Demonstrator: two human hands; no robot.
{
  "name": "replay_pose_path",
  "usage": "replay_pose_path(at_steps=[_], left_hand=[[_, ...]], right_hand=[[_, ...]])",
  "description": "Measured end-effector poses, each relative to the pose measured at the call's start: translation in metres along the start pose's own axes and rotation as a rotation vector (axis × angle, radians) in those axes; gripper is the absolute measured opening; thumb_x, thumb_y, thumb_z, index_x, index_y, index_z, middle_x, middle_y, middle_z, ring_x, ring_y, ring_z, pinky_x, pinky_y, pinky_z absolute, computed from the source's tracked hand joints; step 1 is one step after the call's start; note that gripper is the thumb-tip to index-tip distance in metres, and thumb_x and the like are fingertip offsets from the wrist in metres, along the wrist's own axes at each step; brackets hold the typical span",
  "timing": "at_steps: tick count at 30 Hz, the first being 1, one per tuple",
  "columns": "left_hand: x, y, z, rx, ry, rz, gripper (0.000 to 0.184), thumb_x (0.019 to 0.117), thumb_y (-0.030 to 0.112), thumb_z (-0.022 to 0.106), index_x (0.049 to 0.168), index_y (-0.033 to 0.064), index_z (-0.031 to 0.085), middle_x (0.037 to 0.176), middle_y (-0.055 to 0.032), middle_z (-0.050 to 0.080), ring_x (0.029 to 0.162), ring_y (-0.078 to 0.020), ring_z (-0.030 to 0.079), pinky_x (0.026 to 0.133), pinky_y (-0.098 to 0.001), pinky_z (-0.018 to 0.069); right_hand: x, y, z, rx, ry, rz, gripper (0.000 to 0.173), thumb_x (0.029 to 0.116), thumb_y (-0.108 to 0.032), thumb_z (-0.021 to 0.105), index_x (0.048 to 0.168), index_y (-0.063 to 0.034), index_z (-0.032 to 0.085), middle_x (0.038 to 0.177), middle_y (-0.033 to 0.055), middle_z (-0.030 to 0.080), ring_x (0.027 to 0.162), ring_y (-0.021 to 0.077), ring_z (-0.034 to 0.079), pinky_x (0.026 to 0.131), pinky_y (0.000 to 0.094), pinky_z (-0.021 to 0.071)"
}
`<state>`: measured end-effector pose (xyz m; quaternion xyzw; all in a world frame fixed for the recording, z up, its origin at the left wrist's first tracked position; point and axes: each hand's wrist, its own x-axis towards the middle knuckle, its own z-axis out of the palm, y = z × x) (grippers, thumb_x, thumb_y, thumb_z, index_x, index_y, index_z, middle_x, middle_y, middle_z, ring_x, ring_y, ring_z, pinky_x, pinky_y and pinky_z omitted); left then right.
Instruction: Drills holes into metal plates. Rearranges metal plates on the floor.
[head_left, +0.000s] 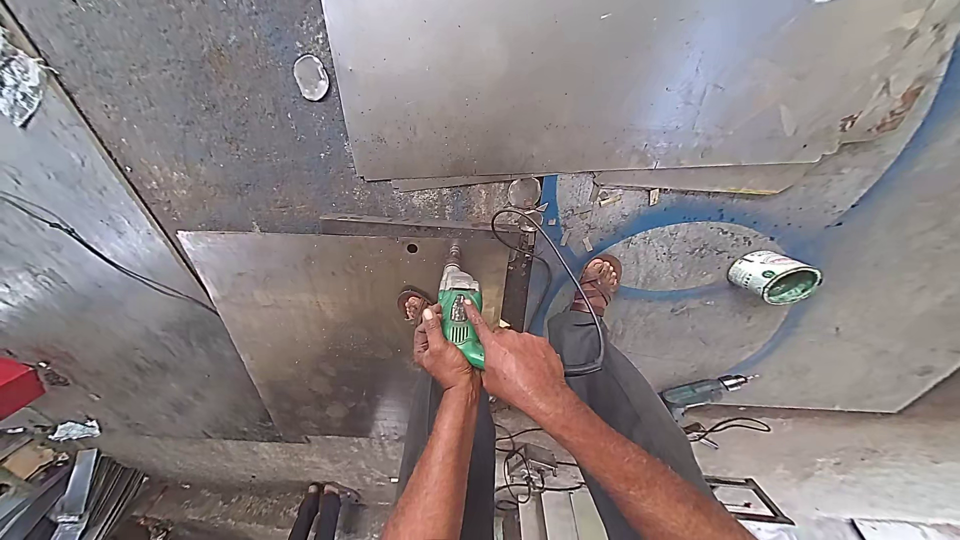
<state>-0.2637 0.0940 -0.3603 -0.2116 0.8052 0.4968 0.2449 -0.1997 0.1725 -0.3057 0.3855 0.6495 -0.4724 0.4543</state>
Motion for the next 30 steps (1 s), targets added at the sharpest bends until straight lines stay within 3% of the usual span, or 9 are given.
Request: replay_pose_path(at_steps=[18, 30], left_hand=[[-0.003, 0.003, 0.004, 0.000, -0.006, -0.004, 0.028, 0.1081, 0.016, 0.049, 0.100, -0.0057, 0.065, 0.095, -0.0163, 0.074, 0.085, -0.0223, 0.074, 0.077, -0.0374, 0.0626], [-0.005, -0.006, -0.003, -0.009, -0.010, -0.003, 0.031, 0.1092, 0.021, 0.048, 0.102, -0.0043, 0.066, 0.098, -0.0151, 0.074, 0.088, -0.0213, 0.073, 0.079, -0.0372, 0.0622]], right_hand=[[0.000, 0.003, 0.000, 0.020, -0.002, -0.003, 0.106, 0.0814, -0.022, 0.068, 0.165, -0.0415, 0.007, 0.094, 0.0143, 0.070, 0.079, 0.0365, 0.070, 0.063, 0.0559, 0.0541], [0.000, 0.007, 0.010, 0.029, 0.025, -0.009, 0.100, 0.0857, -0.019, 0.064, 0.165, -0.0417, 0.008, 0.095, 0.0139, 0.071, 0.078, 0.0365, 0.070, 0.062, 0.0549, 0.0545]])
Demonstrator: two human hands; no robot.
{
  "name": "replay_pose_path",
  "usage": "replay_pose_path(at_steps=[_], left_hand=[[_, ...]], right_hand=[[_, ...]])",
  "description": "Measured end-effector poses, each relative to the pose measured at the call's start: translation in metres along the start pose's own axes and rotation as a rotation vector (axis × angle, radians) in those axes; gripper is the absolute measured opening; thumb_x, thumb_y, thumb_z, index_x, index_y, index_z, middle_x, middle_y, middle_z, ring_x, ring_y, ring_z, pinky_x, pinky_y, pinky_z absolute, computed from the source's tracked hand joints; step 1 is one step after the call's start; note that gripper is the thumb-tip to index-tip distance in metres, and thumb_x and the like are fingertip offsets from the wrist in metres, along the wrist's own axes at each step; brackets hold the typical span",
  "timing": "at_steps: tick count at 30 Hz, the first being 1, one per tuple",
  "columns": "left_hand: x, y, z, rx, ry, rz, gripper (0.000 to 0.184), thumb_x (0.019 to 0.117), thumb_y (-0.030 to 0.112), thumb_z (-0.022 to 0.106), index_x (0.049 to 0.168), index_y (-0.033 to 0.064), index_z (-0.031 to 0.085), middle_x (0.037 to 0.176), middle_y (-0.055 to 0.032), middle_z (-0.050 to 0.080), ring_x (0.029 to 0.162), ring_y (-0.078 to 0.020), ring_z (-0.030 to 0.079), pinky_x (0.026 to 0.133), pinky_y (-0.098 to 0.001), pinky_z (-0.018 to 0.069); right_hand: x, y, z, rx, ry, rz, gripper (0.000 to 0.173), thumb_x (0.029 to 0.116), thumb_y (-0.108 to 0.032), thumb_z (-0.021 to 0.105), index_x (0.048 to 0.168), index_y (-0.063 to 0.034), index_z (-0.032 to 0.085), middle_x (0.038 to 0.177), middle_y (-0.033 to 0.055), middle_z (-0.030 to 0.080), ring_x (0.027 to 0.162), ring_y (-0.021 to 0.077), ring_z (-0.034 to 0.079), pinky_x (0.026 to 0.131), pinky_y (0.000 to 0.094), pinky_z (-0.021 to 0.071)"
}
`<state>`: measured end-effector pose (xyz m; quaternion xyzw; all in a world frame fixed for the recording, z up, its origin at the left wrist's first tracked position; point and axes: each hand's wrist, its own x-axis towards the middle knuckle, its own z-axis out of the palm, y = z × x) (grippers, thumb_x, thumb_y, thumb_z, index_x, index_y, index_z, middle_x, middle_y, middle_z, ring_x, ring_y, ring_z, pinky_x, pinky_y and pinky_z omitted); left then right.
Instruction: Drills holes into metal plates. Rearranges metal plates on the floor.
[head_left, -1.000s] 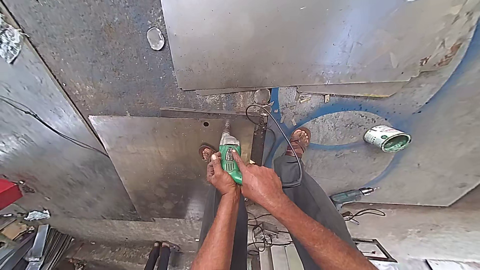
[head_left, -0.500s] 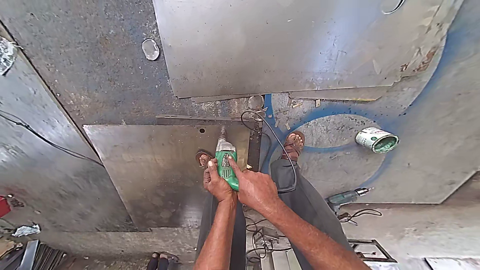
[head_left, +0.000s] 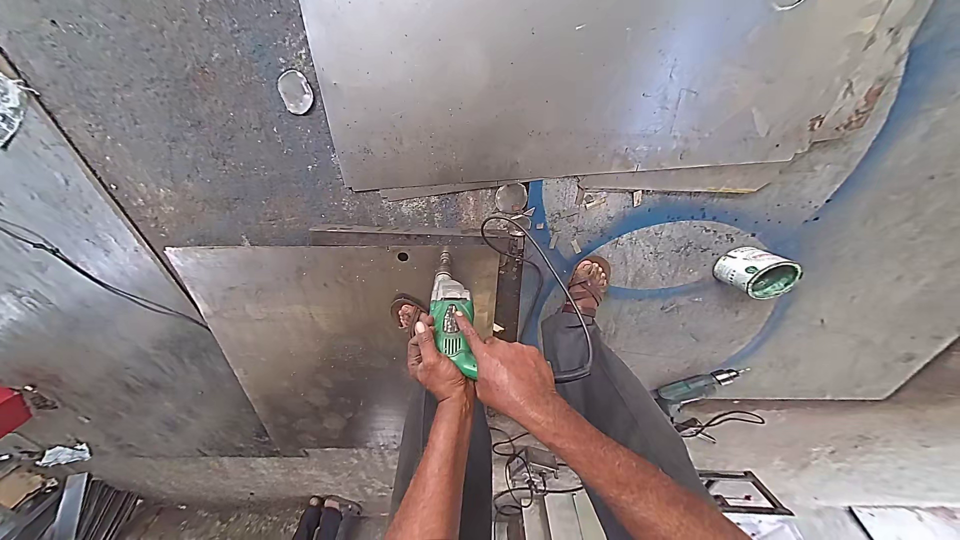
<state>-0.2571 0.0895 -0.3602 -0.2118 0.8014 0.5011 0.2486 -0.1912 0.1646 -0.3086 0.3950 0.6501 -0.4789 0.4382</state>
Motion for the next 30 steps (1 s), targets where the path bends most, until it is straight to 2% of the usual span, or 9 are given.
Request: replay_pose_path(at_steps=[15, 19, 24, 30], left_hand=[[0.0020, 0.0036, 0.0012, 0.008, -0.007, 0.005, 0.030, 0.1086, 0.019, 0.049, 0.102, -0.0054, 0.066, 0.097, -0.0165, 0.074, 0.087, -0.0223, 0.073, 0.078, -0.0377, 0.0623], [0.0029, 0.0042, 0.0016, 0.012, -0.020, 0.021, 0.029, 0.1083, 0.018, 0.049, 0.100, -0.0052, 0.066, 0.095, -0.0157, 0.073, 0.085, -0.0216, 0.073, 0.077, -0.0367, 0.0624], [0.0031, 0.0036, -0.0004, 0.016, -0.006, -0.001, 0.031, 0.1092, 0.020, 0.048, 0.103, -0.0048, 0.066, 0.098, -0.0155, 0.074, 0.086, -0.0215, 0.073, 0.078, -0.0367, 0.0621], [0.0013, 0.0020, -0.0031, 0.012, -0.019, 0.019, 0.029, 0.1084, 0.017, 0.049, 0.099, -0.0047, 0.066, 0.095, -0.0146, 0.073, 0.086, -0.0200, 0.073, 0.078, -0.0352, 0.0618]], right_hand=[[0.0003, -0.0032, -0.0016, 0.012, -0.011, 0.008, 0.100, 0.0855, -0.020, 0.063, 0.165, -0.0416, 0.007, 0.096, 0.0140, 0.071, 0.080, 0.0370, 0.070, 0.063, 0.0559, 0.0546], [0.0006, -0.0033, -0.0012, 0.021, -0.001, 0.010, 0.101, 0.0856, -0.021, 0.065, 0.166, -0.0416, 0.007, 0.106, 0.0159, 0.069, 0.082, 0.0365, 0.070, 0.065, 0.0551, 0.0551], [-0.0007, -0.0061, -0.0035, -0.003, -0.016, 0.015, 0.101, 0.0851, -0.020, 0.064, 0.166, -0.0411, 0.007, 0.093, 0.0144, 0.070, 0.080, 0.0367, 0.070, 0.064, 0.0550, 0.0542], [-0.0010, -0.0037, 0.0064, 0.002, 0.013, 0.007, 0.100, 0.0856, -0.020, 0.064, 0.166, -0.0408, 0.007, 0.098, 0.0139, 0.070, 0.079, 0.0362, 0.070, 0.063, 0.0547, 0.0547]])
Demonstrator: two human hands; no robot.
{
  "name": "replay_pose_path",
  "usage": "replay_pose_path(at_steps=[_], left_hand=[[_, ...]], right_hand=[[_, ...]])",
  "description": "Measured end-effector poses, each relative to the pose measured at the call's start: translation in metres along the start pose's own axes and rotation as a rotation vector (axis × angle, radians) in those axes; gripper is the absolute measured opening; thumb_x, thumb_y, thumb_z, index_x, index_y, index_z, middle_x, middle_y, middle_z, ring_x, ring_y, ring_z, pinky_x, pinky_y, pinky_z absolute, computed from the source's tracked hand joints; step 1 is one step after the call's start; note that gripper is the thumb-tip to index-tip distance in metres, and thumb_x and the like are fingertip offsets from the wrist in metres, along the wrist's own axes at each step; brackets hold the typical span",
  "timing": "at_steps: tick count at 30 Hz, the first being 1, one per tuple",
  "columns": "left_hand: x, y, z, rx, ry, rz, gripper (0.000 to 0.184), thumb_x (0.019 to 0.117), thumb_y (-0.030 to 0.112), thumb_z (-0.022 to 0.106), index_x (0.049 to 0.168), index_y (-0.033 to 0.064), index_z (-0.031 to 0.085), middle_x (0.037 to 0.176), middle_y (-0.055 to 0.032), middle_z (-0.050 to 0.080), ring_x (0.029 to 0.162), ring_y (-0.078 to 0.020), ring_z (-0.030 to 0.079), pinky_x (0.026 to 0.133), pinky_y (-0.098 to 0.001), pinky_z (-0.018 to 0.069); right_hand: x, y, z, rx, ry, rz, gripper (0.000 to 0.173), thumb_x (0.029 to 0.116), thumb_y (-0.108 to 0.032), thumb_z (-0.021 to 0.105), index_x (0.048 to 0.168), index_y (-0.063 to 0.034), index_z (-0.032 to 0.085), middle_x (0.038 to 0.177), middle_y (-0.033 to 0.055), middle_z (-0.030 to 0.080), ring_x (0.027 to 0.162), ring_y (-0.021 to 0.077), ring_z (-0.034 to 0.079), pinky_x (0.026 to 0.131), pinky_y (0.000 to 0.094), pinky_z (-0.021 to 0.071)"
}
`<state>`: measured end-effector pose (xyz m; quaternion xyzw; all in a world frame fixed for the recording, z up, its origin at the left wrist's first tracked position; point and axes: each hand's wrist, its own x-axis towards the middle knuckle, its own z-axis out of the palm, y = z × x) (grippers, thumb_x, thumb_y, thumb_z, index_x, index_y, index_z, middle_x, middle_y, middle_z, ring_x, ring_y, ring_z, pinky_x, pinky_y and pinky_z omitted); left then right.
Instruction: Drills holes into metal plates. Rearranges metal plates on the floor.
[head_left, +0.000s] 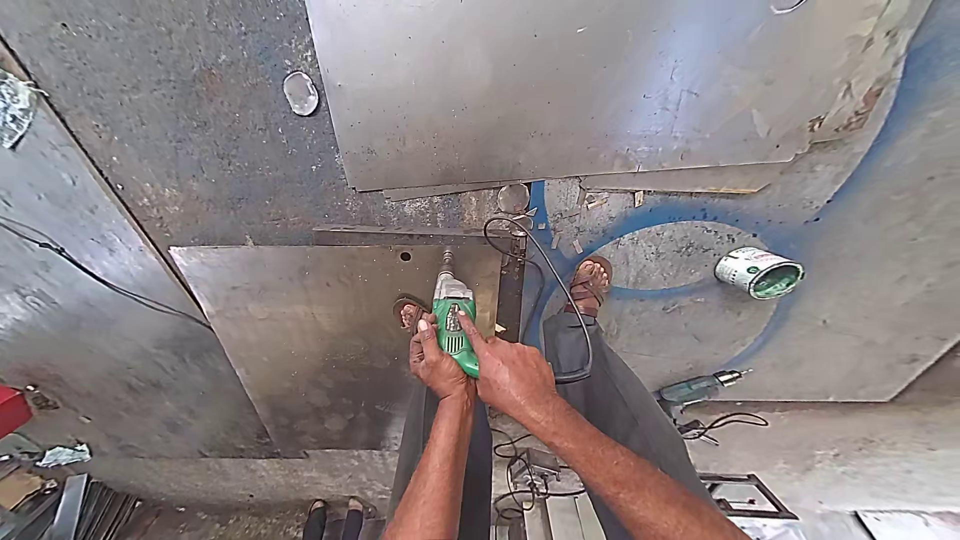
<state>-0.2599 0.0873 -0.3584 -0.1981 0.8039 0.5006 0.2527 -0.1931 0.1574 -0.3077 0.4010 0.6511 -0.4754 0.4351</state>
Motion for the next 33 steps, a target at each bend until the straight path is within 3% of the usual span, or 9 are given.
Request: replay_pose_path(at_steps=[33], left_hand=[[0.009, 0.008, 0.006, 0.040, -0.008, 0.006, 0.030, 0.1084, 0.017, 0.050, 0.100, -0.0064, 0.066, 0.096, -0.0161, 0.074, 0.086, -0.0216, 0.073, 0.079, -0.0368, 0.0619]], right_hand=[[0.003, -0.006, -0.012, 0.025, -0.016, 0.019, 0.104, 0.0824, -0.020, 0.067, 0.166, -0.0408, 0.007, 0.096, 0.0144, 0.070, 0.081, 0.0364, 0.070, 0.063, 0.0560, 0.0544]])
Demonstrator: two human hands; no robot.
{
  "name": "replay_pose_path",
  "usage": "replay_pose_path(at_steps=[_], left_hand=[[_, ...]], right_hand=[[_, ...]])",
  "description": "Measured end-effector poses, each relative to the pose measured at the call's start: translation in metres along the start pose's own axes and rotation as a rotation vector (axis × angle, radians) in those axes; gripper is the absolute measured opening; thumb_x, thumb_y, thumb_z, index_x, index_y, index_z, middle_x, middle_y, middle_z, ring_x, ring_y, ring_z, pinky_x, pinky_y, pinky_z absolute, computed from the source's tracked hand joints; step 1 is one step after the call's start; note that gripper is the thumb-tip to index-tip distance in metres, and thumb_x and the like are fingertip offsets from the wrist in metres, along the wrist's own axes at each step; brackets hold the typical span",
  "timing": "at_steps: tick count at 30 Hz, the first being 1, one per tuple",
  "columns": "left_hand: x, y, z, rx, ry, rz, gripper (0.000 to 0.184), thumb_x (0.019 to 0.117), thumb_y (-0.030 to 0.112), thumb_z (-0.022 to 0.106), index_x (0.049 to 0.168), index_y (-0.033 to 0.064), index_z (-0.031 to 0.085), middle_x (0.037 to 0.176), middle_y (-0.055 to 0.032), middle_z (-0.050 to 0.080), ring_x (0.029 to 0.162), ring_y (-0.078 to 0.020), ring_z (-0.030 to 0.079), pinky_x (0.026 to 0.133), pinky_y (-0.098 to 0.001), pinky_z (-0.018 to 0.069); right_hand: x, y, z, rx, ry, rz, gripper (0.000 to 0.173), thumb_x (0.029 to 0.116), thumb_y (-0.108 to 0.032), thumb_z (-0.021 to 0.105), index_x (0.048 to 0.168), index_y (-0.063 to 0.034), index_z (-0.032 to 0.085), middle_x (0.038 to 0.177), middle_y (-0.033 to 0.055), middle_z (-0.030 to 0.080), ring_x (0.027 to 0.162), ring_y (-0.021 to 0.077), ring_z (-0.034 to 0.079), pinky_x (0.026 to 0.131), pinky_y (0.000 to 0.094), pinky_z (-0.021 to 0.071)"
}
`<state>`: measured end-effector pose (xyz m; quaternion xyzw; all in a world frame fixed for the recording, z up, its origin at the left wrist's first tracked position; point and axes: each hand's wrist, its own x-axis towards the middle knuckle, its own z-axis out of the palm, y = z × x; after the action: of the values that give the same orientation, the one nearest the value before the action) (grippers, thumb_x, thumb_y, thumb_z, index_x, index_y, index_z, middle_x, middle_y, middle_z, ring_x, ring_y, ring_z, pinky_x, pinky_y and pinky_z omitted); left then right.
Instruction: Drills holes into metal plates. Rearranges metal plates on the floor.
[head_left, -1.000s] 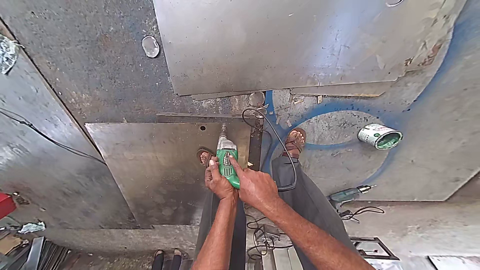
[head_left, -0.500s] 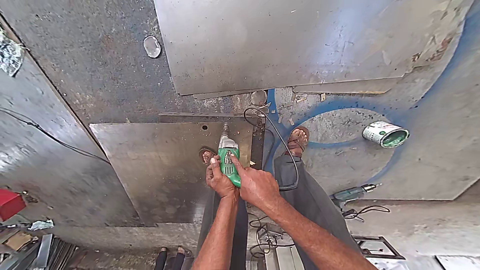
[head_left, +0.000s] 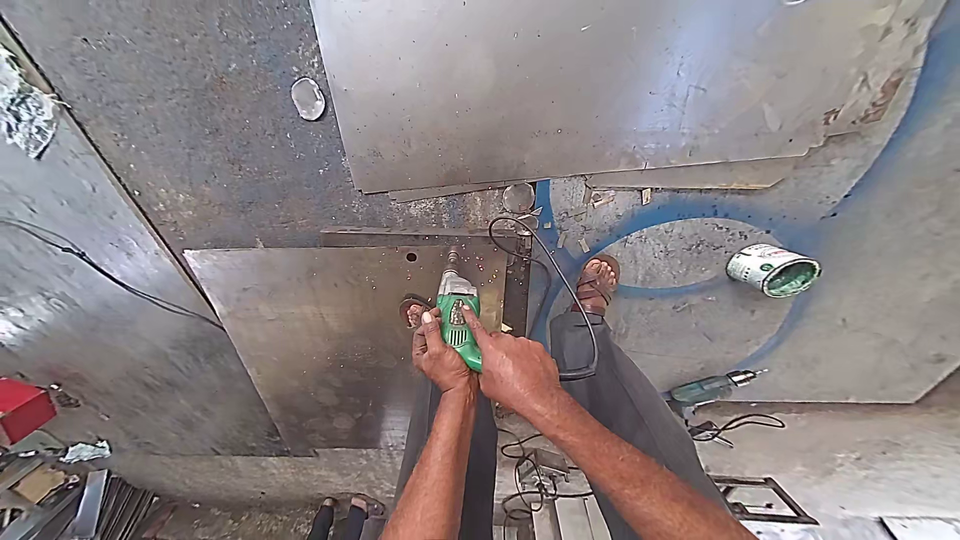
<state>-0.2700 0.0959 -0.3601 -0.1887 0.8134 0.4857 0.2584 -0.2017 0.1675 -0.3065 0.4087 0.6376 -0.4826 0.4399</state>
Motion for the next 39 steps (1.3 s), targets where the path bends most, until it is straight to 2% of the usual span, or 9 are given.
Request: replay_pose_path(at_steps=[5, 9, 11, 15, 20, 24, 29, 34, 39], left_hand=[[0.001, -0.008, -0.007, -0.016, -0.019, 0.056, 0.027, 0.1065, 0.013, 0.053, 0.095, -0.0075, 0.066, 0.093, -0.0174, 0.074, 0.083, -0.0225, 0.074, 0.077, -0.0370, 0.0623], [-0.004, -0.011, -0.021, -0.017, -0.058, 0.177, 0.023, 0.1039, 0.009, 0.057, 0.091, -0.0077, 0.067, 0.091, -0.0189, 0.075, 0.084, -0.0249, 0.075, 0.078, -0.0387, 0.0631], [-0.018, -0.002, -0.037, -0.075, -0.117, 0.186, 0.027, 0.1069, 0.014, 0.052, 0.100, -0.0093, 0.065, 0.103, -0.0222, 0.075, 0.097, -0.0288, 0.074, 0.089, -0.0425, 0.0610], [-0.061, 0.020, -0.076, -0.089, -0.356, 0.309, 0.050, 0.1094, 0.033, 0.037, 0.127, -0.0098, 0.056, 0.137, -0.0261, 0.061, 0.133, -0.0338, 0.056, 0.114, -0.0454, 0.0443], [-0.125, 0.020, -0.121, 0.126, -0.448, 0.364, 0.038, 0.1089, 0.021, 0.043, 0.116, -0.0085, 0.065, 0.122, -0.0216, 0.071, 0.122, -0.0336, 0.065, 0.111, -0.0464, 0.0495], [-0.170, 0.012, -0.148, 0.301, -0.541, 0.325, 0.027, 0.1057, 0.013, 0.050, 0.113, -0.0066, 0.067, 0.115, -0.0166, 0.074, 0.113, -0.0255, 0.069, 0.103, -0.0375, 0.0548], [-0.201, 0.006, -0.160, 0.442, -0.734, 0.315, 0.024, 0.1034, 0.010, 0.054, 0.116, -0.0058, 0.067, 0.115, -0.0147, 0.074, 0.111, -0.0228, 0.069, 0.099, -0.0345, 0.0560], [-0.215, 0.015, -0.152, 0.565, -0.859, 0.298, 0.024, 0.1018, 0.008, 0.057, 0.119, -0.0050, 0.067, 0.116, -0.0142, 0.073, 0.112, -0.0225, 0.069, 0.100, -0.0343, 0.0563], [-0.217, 0.026, -0.144, 0.655, -0.885, 0.318, 0.023, 0.1013, 0.009, 0.058, 0.118, -0.0041, 0.068, 0.116, -0.0132, 0.073, 0.109, -0.0211, 0.070, 0.096, -0.0333, 0.0578]], right_hand=[[-0.001, 0.004, 0.015, 0.031, 0.029, -0.053, 0.102, 0.0857, -0.021, 0.065, 0.167, -0.0368, 0.005, 0.115, 0.0171, 0.068, 0.087, 0.0374, 0.070, 0.068, 0.0565, 0.0558], [-0.014, 0.023, 0.039, 0.050, 0.139, -0.186, 0.098, 0.0869, -0.021, 0.066, 0.167, -0.0356, 0.010, 0.115, 0.0150, 0.068, 0.084, 0.0357, 0.070, 0.067, 0.0557, 0.0562], [-0.029, 0.033, 0.041, 0.035, 0.164, -0.241, 0.099, 0.0857, -0.022, 0.067, 0.167, -0.0356, 0.012, 0.113, 0.0136, 0.069, 0.081, 0.0343, 0.070, 0.065, 0.0544, 0.0559], [-0.062, 0.064, 0.035, 0.162, 0.259, -0.283, 0.098, 0.0833, -0.023, 0.068, 0.167, -0.0317, 0.018, 0.112, 0.0118, 0.071, 0.088, 0.0323, 0.072, 0.071, 0.0546, 0.0576], [-0.109, 0.118, 0.008, 0.532, 0.382, -0.172, 0.100, 0.0820, -0.022, 0.070, 0.167, -0.0218, 0.017, 0.090, 0.0087, 0.071, 0.072, 0.0218, 0.068, 0.069, 0.0462, 0.0576], [-0.155, 0.183, 0.002, 0.866, 0.507, -0.031, 0.104, 0.0827, -0.021, 0.073, 0.167, -0.0240, 0.011, 0.094, 0.0059, 0.070, 0.068, 0.0157, 0.068, 0.064, 0.0380, 0.0606], [-0.204, 0.280, -0.004, 1.405, 0.826, -0.029, 0.103, 0.0858, -0.005, 0.070, 0.167, -0.0280, 0.010, 0.107, 0.0139, 0.072, 0.060, 0.0270, 0.068, 0.053, 0.0420, 0.0620], [-0.252, 0.371, 0.006, 1.486, 1.043, 0.161, 0.100, 0.0877, -0.006, 0.066, 0.166, -0.0334, 0.009, 0.118, 0.0091, 0.070, 0.059, 0.0231, 0.065, 0.047, 0.0389, 0.0566], [-0.261, 0.454, 0.015, 1.632, 1.185, 0.291, 0.104, 0.0859, -0.003, 0.065, 0.167, -0.0266, 0.004, 0.115, 0.0121, 0.067, 0.066, 0.0225, 0.068, 0.049, 0.0365, 0.0584]])
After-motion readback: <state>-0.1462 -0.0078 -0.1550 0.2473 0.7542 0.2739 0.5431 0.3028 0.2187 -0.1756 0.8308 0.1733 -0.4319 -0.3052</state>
